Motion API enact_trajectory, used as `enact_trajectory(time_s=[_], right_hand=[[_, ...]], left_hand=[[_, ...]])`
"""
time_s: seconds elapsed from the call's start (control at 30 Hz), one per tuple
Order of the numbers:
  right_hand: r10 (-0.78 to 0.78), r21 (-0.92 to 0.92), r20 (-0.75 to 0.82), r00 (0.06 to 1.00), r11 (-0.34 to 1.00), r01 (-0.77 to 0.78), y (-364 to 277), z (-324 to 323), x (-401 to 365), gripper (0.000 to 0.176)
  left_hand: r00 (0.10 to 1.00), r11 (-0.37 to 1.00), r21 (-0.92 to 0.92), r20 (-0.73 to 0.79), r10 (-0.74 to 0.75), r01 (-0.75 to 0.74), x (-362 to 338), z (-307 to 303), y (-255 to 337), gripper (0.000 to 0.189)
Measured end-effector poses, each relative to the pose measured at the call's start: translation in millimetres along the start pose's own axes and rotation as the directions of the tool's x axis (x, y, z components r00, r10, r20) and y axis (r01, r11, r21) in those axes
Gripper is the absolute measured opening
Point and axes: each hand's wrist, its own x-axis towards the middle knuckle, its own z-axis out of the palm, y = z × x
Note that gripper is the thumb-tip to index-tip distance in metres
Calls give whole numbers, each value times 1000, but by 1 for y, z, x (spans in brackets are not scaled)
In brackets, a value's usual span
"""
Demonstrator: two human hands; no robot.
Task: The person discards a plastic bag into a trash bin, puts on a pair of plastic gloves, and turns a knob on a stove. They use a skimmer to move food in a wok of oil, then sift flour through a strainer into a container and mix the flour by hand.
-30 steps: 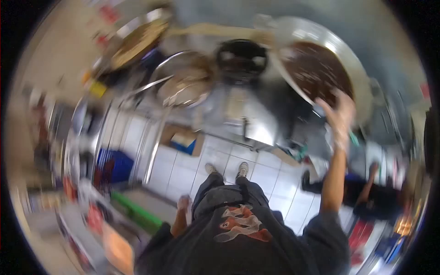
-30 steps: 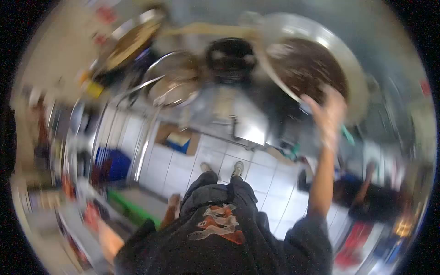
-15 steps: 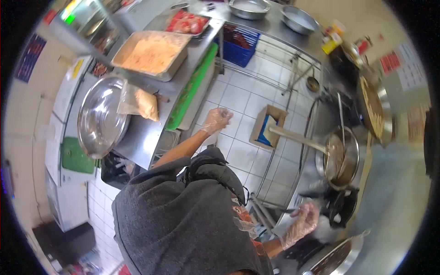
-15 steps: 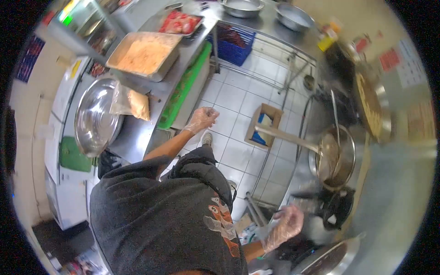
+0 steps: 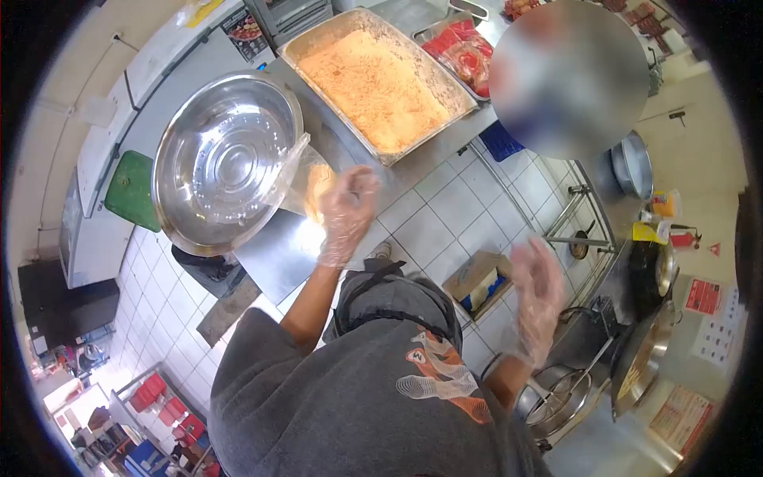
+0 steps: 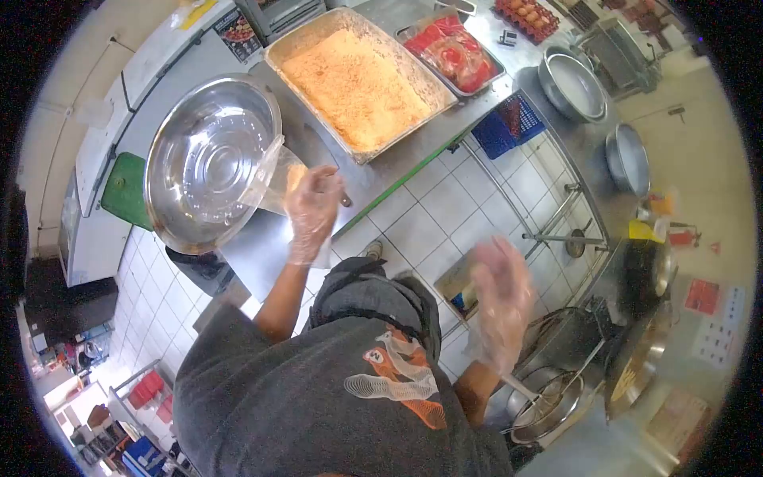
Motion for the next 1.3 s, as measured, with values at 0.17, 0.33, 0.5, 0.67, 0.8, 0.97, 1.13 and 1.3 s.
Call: enact_trajectory(time_s=[0.17,0.33,0.5,0.67,0.8,0.97,1.13,1.3], right_hand=[[-84,-143,241,967,982,121,-24,43,108,77],[2,62,496,868,997,-37,-10,89,188,102],[191,-185,827,530,981,-65,16,120,247,47],[12,-20,999,41,976,215,46,183,257,30],[240,-185,963,-124,921,343,48,240,185,49],[609,-361,700,-373,753,550,92,293,113,51],[812,-364,447,-375,548,753,163,304,83,47],[936,-527,290,-198,329,784,236,300,128,51]], left_hand=[[990,996,2,-108,-93,94,9,-14,-13,17],[906,911,-238,-183,-383,337,-5,9,-34,20],[796,885,-122,-395,-460,450,-21,5,-20,15],[87,879,-340,-917,-388,335,-95,-33,-58,20],[-666,856,-483,-701,-253,183,-212,-60,-175,24],[-827,251,-961,-236,-510,119,-272,56,-399,42],[-336,150,-951,-239,-911,270,-215,131,-501,52],[-417,279,-938,-343,-842,208,-184,134,-574,48]])
